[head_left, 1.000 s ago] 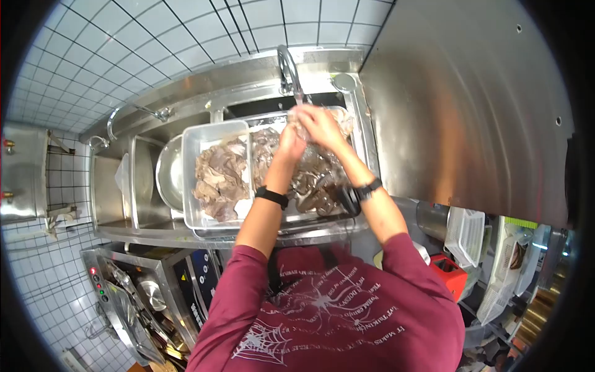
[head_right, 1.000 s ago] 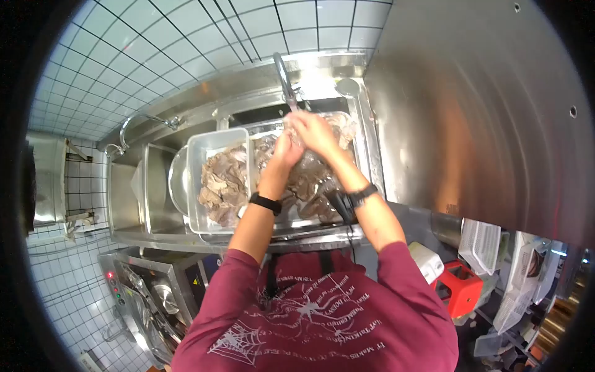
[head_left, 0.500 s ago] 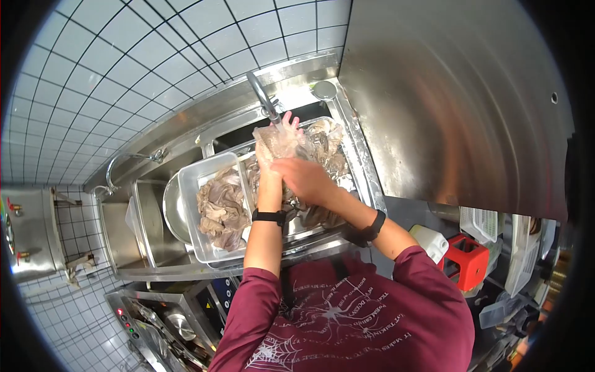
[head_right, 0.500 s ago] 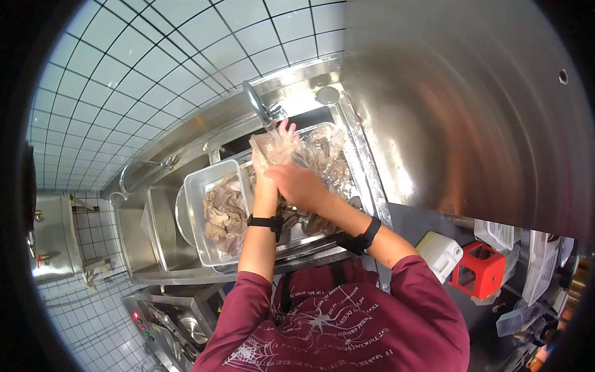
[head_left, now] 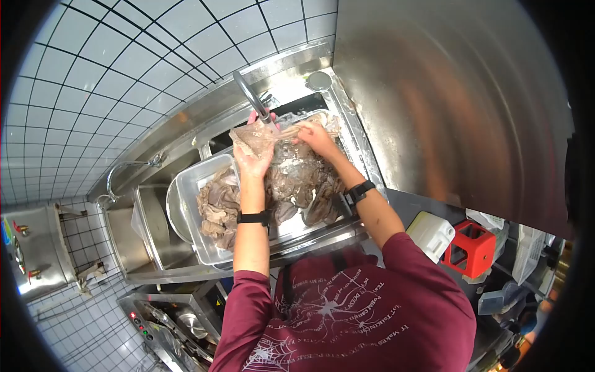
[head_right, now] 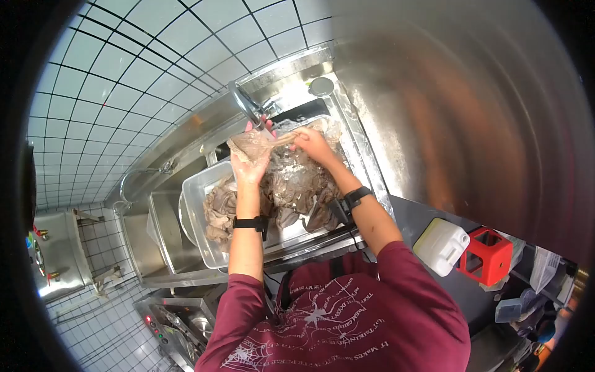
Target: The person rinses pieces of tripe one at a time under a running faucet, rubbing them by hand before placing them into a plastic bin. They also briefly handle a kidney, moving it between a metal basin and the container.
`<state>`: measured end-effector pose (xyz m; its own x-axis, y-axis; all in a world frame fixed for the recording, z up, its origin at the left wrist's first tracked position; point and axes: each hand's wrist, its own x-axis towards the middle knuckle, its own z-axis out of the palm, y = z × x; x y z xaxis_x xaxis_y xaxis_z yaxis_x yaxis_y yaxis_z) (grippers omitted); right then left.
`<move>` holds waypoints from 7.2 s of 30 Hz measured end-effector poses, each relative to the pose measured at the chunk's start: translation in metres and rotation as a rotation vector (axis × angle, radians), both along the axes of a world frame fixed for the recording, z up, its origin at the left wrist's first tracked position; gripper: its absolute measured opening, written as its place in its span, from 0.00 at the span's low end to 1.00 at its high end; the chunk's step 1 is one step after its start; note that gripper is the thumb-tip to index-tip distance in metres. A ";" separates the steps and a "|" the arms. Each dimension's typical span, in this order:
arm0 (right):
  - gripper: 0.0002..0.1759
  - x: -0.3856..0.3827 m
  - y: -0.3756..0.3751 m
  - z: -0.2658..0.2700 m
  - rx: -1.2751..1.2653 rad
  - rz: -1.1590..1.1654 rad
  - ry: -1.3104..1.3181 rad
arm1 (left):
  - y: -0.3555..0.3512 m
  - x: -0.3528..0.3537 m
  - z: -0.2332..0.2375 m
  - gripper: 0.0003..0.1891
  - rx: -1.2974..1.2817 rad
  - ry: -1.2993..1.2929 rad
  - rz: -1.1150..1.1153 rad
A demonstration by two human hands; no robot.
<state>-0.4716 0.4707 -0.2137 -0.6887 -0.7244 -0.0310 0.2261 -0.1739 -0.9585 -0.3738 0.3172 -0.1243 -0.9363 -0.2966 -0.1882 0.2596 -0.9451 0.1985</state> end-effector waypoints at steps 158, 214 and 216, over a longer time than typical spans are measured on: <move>0.13 -0.042 0.015 0.105 0.389 0.131 0.315 | -0.011 0.024 -0.036 0.09 -1.694 -0.263 -0.745; 0.09 -0.018 -0.028 0.013 -0.083 0.234 -0.507 | -0.095 0.040 0.034 0.13 -1.130 -0.568 -0.255; 0.10 -0.018 -0.027 -0.002 -0.169 0.290 -0.557 | -0.085 0.044 0.043 0.11 -1.042 -0.554 -0.250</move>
<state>-0.4900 0.4433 -0.2159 -0.3777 -0.9048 -0.1964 0.7421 -0.1690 -0.6486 -0.3295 0.2320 -0.0810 -0.8576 -0.3668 -0.3606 -0.2693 -0.2772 0.9223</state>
